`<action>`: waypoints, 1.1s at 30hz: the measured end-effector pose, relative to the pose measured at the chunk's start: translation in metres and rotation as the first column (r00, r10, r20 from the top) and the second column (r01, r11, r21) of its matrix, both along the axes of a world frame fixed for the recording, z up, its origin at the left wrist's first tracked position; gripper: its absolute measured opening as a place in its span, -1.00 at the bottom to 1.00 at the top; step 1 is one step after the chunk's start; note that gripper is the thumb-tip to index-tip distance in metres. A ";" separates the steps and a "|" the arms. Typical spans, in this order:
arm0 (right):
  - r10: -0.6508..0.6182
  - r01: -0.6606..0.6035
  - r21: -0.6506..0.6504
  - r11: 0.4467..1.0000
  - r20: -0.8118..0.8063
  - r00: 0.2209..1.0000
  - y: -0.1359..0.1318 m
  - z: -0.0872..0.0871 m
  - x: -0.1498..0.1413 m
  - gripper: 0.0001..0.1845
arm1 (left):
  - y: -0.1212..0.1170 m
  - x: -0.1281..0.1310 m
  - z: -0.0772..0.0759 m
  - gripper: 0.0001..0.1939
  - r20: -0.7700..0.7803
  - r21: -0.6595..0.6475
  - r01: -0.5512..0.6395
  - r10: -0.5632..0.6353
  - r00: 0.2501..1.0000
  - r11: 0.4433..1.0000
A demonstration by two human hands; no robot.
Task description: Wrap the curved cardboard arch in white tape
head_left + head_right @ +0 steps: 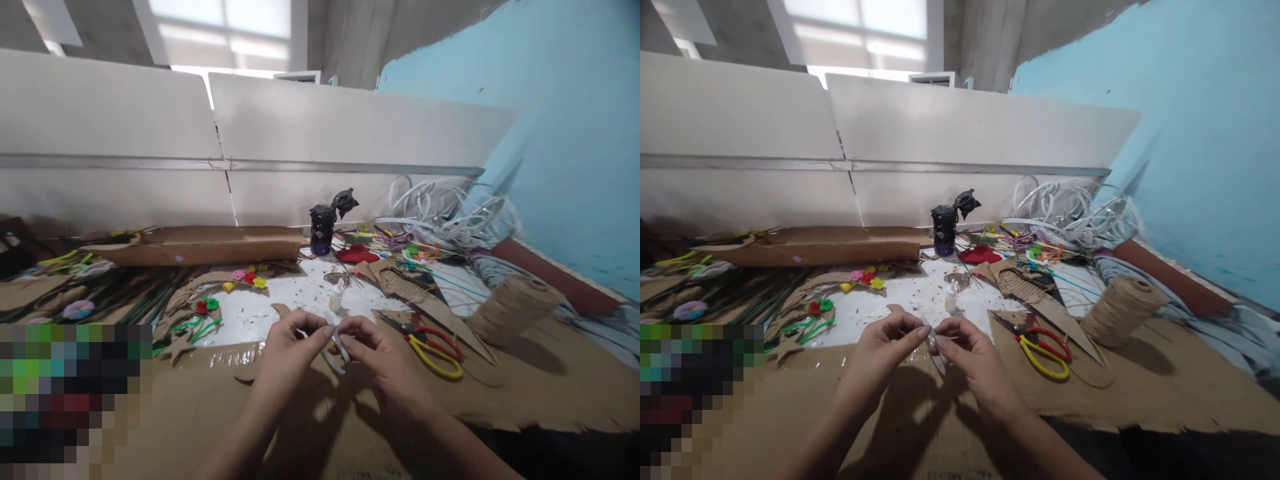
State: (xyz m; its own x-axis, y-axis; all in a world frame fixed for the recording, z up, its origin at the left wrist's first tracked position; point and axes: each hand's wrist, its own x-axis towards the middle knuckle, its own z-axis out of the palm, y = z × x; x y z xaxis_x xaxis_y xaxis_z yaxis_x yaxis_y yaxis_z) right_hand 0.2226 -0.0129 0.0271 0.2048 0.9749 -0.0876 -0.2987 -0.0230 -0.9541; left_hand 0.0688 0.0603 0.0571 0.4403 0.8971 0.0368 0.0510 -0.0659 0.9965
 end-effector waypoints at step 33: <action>0.093 -0.179 0.059 0.982 0.675 0.732 0.050 0.015 0.021 -0.81 | 0.041 -0.051 -0.049 -0.85 -0.636 0.377 0.002 0.258 0.727 0.926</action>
State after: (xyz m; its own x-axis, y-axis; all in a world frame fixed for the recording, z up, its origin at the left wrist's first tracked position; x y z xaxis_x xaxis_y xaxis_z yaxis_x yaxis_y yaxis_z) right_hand 0.2432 0.0370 0.0423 0.0333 0.9908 0.1310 0.4130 0.1057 -0.9046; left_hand 0.0183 0.1012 0.0085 0.3469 0.9342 0.0831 0.7208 -0.3223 0.6136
